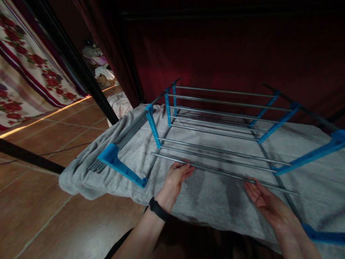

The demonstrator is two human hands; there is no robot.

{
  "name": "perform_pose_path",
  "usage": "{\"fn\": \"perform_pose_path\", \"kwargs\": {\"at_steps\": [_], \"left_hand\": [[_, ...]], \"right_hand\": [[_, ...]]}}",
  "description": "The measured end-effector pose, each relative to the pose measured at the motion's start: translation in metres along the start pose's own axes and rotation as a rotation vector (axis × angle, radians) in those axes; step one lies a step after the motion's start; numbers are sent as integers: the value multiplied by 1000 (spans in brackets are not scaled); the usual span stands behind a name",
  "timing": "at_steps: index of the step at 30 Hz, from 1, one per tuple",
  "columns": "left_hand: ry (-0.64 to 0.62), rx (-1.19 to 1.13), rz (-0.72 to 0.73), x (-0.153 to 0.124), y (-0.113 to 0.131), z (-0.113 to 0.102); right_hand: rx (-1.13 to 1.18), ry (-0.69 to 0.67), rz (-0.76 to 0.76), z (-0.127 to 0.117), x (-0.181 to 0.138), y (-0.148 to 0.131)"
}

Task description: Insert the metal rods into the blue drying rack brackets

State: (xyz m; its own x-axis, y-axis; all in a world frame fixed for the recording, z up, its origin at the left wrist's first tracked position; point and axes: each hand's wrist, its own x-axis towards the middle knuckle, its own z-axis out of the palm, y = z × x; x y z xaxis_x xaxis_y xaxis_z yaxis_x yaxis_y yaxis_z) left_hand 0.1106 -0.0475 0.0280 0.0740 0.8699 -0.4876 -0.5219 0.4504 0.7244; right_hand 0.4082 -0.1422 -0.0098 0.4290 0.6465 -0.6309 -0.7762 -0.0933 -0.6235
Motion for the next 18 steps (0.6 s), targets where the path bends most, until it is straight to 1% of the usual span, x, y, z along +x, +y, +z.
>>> {"fn": "perform_pose_path", "kwargs": {"at_steps": [7, 11, 14, 16, 18], "left_hand": [[-12, 24, 23, -2, -3, 1], [-57, 99, 48, -4, -6, 1], [-119, 232, 69, -3, -12, 1], [-191, 372, 99, -2, -17, 2], [-250, 537, 166, -3, -21, 4]], "right_hand": [[23, 45, 0, -1, 2, -3], [35, 82, 7, 2, 1, -5], [45, 79, 3, 3, 1, -6], [59, 81, -1, 3, 1, -6], [66, 89, -1, 3, 1, -5]]}}
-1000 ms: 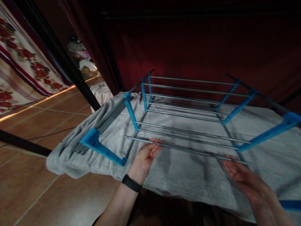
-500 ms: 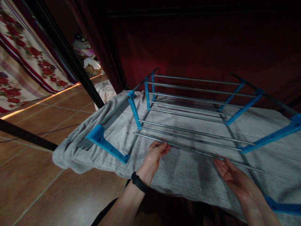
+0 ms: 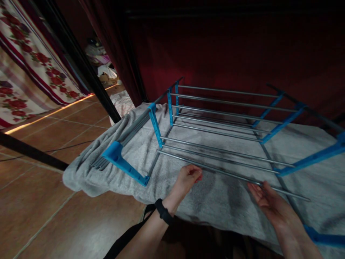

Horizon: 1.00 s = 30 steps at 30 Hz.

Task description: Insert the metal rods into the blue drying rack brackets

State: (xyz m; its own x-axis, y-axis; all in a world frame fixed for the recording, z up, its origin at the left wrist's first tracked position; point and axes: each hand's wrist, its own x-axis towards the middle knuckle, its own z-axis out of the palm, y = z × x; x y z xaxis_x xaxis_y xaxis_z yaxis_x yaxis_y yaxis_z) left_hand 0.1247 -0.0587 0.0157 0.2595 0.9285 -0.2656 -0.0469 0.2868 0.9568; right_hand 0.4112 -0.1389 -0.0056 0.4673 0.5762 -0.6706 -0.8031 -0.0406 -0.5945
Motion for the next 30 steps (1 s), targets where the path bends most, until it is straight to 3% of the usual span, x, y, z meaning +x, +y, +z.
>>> {"fn": "perform_pose_path", "kwargs": {"at_steps": [2, 8, 11, 18, 30], "left_hand": [[-17, 223, 134, -3, 0, 4], [-17, 1013, 762, -17, 5, 4], [-29, 1244, 909, -18, 6, 0], [-117, 1459, 842, -16, 12, -5], [-157, 1501, 821, -15, 15, -7]], "right_hand": [[-3, 12, -1, 0, 0, 1], [6, 19, -8, 4, -5, 1], [6, 9, 3, 8, -10, 0], [-6, 12, 20, 8, -12, -1], [-71, 25, -5, 0, -7, -9]]}}
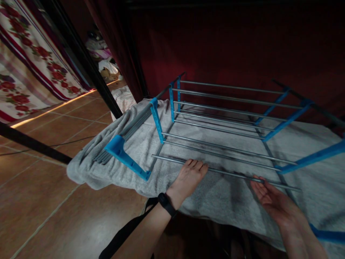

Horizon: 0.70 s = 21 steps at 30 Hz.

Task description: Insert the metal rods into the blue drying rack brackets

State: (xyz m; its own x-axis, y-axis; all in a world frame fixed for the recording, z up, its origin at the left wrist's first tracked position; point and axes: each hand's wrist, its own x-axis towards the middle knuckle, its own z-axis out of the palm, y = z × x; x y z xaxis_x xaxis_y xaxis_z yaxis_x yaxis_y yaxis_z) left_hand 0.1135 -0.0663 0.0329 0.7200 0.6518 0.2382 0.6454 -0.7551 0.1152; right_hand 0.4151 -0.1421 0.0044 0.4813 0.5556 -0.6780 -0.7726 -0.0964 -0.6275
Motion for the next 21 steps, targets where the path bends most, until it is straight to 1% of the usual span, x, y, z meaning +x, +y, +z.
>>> {"fn": "perform_pose_path", "kwargs": {"at_steps": [4, 8, 16, 21], "left_hand": [[-21, -3, -12, 1, 0, 0], [-35, 1, -7, 1, 0, 1], [-17, -17, 12, 0, 0, 2], [1, -7, -9, 0, 0, 2]], "right_hand": [[5, -6, -14, 0, 0, 2], [17, 18, -2, 0, 1, 2], [31, 45, 38, -1, 1, -1], [11, 10, 28, -5, 5, -1]]}}
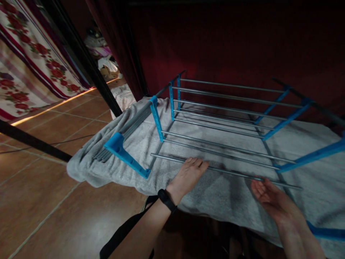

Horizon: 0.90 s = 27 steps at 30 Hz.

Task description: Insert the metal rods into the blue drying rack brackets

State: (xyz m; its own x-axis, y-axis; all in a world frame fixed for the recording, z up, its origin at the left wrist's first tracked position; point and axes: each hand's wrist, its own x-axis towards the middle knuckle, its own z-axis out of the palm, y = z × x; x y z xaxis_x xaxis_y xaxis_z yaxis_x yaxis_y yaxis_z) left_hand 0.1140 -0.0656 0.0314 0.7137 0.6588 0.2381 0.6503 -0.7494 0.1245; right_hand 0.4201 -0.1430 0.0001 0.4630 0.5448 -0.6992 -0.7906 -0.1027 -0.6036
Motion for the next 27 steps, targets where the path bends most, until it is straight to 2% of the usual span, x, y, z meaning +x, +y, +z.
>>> {"fn": "perform_pose_path", "kwargs": {"at_steps": [7, 15, 27], "left_hand": [[-7, -3, 5, 1, -8, -5], [37, -37, -16, -1, -25, 0], [-5, 4, -26, 1, -44, -1]], "right_hand": [[14, -12, -55, -5, 2, -8], [79, -8, -115, -5, -1, -16], [138, -48, -220, -10, 2, -19]]}}
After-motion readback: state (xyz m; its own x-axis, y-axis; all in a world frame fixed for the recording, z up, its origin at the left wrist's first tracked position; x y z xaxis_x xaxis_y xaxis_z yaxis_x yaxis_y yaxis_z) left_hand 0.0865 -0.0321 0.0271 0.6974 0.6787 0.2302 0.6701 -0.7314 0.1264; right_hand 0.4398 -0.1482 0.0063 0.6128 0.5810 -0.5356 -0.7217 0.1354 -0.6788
